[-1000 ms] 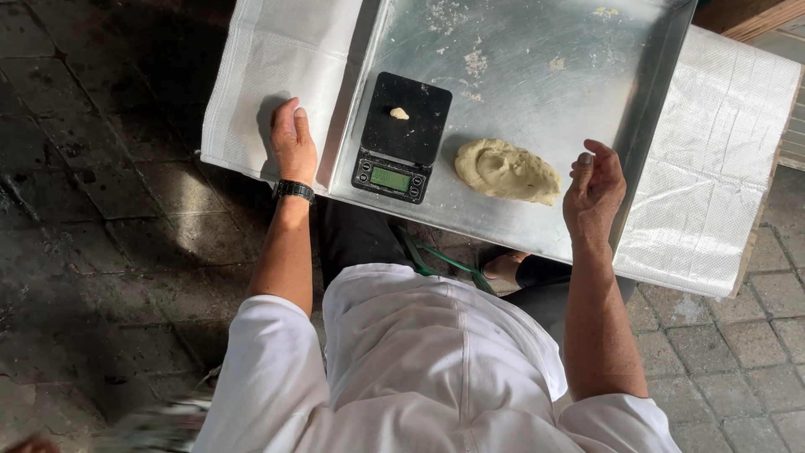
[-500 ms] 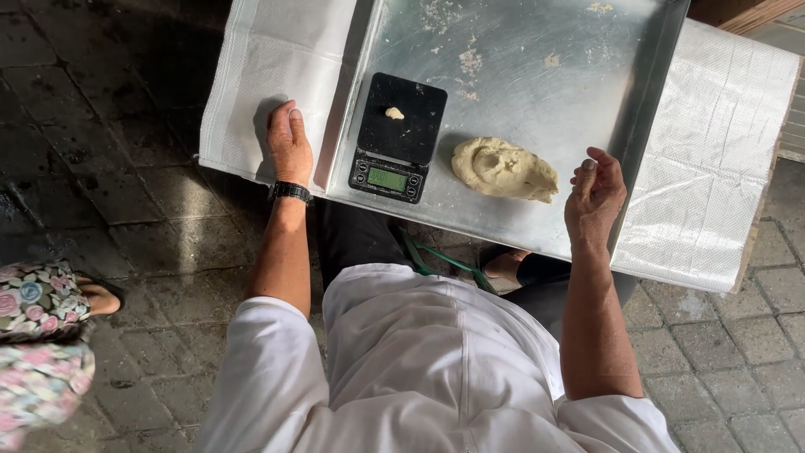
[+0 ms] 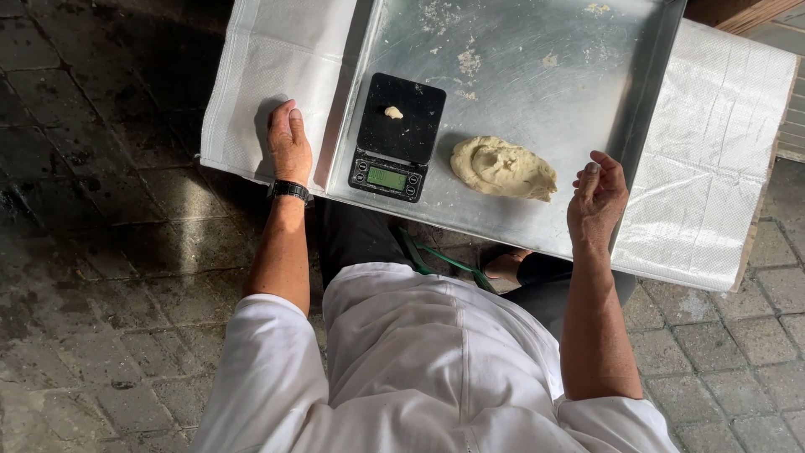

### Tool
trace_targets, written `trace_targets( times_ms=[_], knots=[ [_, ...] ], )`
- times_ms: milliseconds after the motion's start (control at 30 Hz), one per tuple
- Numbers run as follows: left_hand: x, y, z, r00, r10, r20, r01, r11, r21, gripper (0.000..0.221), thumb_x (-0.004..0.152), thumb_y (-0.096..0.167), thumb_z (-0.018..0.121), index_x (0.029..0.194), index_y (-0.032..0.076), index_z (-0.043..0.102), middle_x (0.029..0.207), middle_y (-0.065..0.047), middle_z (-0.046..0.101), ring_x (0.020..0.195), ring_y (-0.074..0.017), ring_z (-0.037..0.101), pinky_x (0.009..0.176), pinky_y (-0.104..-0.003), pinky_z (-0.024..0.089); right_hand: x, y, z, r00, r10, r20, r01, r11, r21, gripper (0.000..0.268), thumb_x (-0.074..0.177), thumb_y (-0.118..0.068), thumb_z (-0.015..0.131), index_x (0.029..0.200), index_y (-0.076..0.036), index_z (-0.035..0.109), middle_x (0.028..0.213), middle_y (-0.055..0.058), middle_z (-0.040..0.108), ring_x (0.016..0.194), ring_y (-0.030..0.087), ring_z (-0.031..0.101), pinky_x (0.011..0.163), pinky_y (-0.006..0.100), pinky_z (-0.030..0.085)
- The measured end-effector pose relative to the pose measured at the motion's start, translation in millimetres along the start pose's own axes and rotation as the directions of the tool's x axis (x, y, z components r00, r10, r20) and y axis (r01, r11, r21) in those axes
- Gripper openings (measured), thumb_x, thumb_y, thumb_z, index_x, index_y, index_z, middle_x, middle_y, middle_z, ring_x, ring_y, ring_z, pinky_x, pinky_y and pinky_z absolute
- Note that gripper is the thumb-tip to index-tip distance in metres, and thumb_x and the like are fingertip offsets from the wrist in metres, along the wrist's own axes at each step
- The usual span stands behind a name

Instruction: Kneading a small piece of dough on a metal tray and portioning it into smaller pieces using a digital scale.

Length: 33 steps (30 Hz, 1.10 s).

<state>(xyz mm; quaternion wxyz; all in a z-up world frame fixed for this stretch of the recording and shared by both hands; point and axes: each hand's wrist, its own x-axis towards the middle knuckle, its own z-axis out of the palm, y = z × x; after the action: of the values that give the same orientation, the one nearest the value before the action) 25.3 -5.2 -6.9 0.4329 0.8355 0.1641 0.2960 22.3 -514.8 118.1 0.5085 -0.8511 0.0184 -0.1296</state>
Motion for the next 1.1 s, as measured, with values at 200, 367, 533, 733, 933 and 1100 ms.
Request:
trace_targets(
  times_ms=[200,367,533,733,933,1100],
  knots=[
    [1.8,-3.3,1.4,1.000,-0.015,0.005,0.015,1.000,-0.001,0.030,0.111,0.029,0.052,0.127,0.008,0.066,0.119,-0.016,0.068,0.115,-0.0379,0.064,0.099,-0.046,0.050,-3.2,9.1,-3.9,0.999,0.038,-0.038,-0.037,0.999,0.016,0.025,0.118,-0.020,0.050,0.130,-0.001,0.060,0.087,0.010,0.061,0.080,0.017,0.062,0.072,0.029,0.054],
    [2.5,-10.7,2.0,1.000,-0.005,0.023,0.005,1.000,0.016,0.031,0.111,0.030,0.052,0.129,0.008,0.065,0.121,-0.018,0.066,0.115,-0.0399,0.063,0.101,-0.048,0.049,-7.2,8.9,-6.4,0.999,0.035,-0.029,-0.035,0.999,0.008,0.024,0.117,-0.014,0.045,0.133,0.000,0.057,0.092,0.011,0.060,0.084,0.017,0.061,0.073,0.028,0.053],
    [11.5,15.0,-1.7,0.999,0.031,0.044,-0.032,0.999,0.024,0.031,0.111,0.026,0.053,0.131,0.006,0.062,0.123,-0.020,0.064,0.117,-0.0427,0.061,0.102,-0.050,0.048,-17.7,-65.9,-8.2,0.999,-0.027,-0.019,0.027,1.000,0.014,0.031,0.106,0.003,0.041,0.133,0.000,0.057,0.097,0.017,0.061,0.087,0.025,0.063,0.074,0.034,0.055],
    [16.0,94.9,17.1,0.888,0.387,0.250,-0.418,0.905,0.084,0.027,0.101,0.023,0.074,0.125,0.009,0.073,0.128,-0.012,0.057,0.123,-0.0382,0.053,0.104,-0.048,0.045,-50.3,-234.7,-30.2,0.677,-0.579,0.455,0.371,0.802,0.468,0.038,0.090,-0.008,0.042,0.102,0.000,0.077,0.081,0.018,0.072,0.068,0.034,0.072,0.067,0.044,0.063],
    [14.9,118.9,63.1,0.749,0.277,0.601,-0.508,0.823,0.254,0.044,0.089,0.019,0.085,0.130,0.024,0.072,0.153,-0.008,0.040,0.141,-0.0410,0.029,0.097,-0.069,0.039,-55.6,-313.1,-60.4,-0.031,-0.898,0.438,0.136,0.431,0.892,0.039,0.116,-0.003,0.031,0.081,0.001,0.048,0.113,0.029,0.066,0.068,0.030,0.051,0.065,0.041,0.046],
    [17.7,112.7,75.3,0.758,0.323,0.566,-0.546,0.790,0.280,0.014,0.088,0.024,0.086,0.084,0.017,0.074,0.144,-0.005,0.052,0.135,-0.0343,0.036,0.087,-0.058,0.044,-106.2,-310.1,-87.5,0.380,-0.635,0.672,0.924,0.239,-0.297,0.047,0.117,-0.018,0.040,0.073,-0.009,0.050,0.079,0.008,0.044,0.053,0.021,0.037,0.049,0.035,0.030]
  ],
)
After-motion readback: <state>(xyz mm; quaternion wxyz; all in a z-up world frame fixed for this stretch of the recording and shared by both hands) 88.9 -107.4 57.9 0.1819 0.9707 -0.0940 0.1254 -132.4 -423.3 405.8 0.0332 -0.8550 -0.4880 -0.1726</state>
